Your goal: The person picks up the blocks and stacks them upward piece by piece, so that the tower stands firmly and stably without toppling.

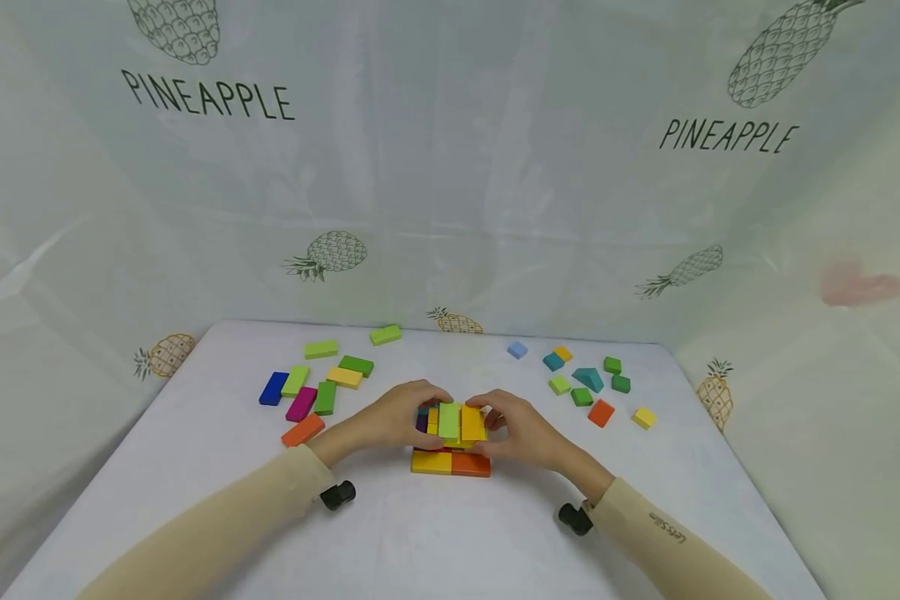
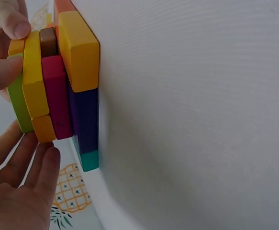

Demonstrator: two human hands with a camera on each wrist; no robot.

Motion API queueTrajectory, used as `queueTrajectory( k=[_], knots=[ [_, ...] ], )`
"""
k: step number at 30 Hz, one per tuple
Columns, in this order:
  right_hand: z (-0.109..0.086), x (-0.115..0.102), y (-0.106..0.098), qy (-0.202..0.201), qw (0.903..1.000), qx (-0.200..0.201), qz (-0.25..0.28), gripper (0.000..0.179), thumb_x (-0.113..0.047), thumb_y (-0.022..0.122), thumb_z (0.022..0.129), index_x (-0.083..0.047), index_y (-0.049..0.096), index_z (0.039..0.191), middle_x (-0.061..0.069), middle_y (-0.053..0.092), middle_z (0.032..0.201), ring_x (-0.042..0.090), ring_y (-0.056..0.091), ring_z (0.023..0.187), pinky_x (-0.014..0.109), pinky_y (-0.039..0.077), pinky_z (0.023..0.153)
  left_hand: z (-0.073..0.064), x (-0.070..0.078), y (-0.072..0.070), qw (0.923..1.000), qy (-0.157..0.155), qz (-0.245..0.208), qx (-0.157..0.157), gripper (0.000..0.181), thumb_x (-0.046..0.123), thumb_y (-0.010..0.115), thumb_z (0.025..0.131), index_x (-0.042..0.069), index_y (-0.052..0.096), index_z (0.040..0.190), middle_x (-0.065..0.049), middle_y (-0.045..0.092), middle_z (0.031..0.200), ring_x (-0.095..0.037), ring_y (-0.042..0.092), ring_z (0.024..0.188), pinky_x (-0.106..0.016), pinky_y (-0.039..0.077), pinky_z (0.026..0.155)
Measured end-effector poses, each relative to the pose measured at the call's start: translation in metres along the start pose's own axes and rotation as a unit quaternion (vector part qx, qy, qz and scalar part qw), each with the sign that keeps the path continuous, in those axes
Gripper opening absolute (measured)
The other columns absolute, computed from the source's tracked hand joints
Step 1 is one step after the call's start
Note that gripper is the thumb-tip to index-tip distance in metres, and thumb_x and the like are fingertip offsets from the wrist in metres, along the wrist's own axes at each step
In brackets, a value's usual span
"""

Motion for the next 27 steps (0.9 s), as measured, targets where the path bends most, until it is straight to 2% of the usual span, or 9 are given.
queueTrajectory(
  k=[13, 27],
  knots=[
    [0.0002, 0.0004, 0.0023, 0.003, 1.0000, 0.003, -0.003, 0.063, -0.025, 0.089, 0.089, -0.017, 0.060, 0.145, -0.002, 0.064, 0.130, 0.019, 0.065, 0.104, 0.035, 0.061, 0.093, -0.0016, -0.0042, 0.0046, 0.9999, 0.006, 0.013, 0.006, 0.064, 0.037, 0.088, 0.088, 0.023, 0.061, 0.144, 0.010, 0.064, 0.131, -0.009, 0.058, 0.117, -0.037, 0.051, 0.109],
    [0.0017, 0.0035, 0.0040, 0.000, 0.9999, 0.007, -0.008, 0.063, -0.025, 0.090, 0.088, -0.018, 0.060, 0.144, -0.003, 0.064, 0.129, 0.019, 0.065, 0.103, 0.033, 0.061, 0.093, -0.0021, -0.0054, 0.0044, 0.9999, 0.008, 0.008, 0.008, 0.064, 0.034, 0.089, 0.088, 0.022, 0.061, 0.144, 0.009, 0.064, 0.131, -0.009, 0.058, 0.116, -0.036, 0.051, 0.110]
  ],
)
Point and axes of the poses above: each hand's wrist, its own z-axis towards the middle knuckle, its own y-axis out of the palm, x = y × z, the point moved 3 cm from there along z, towards the middle knuckle
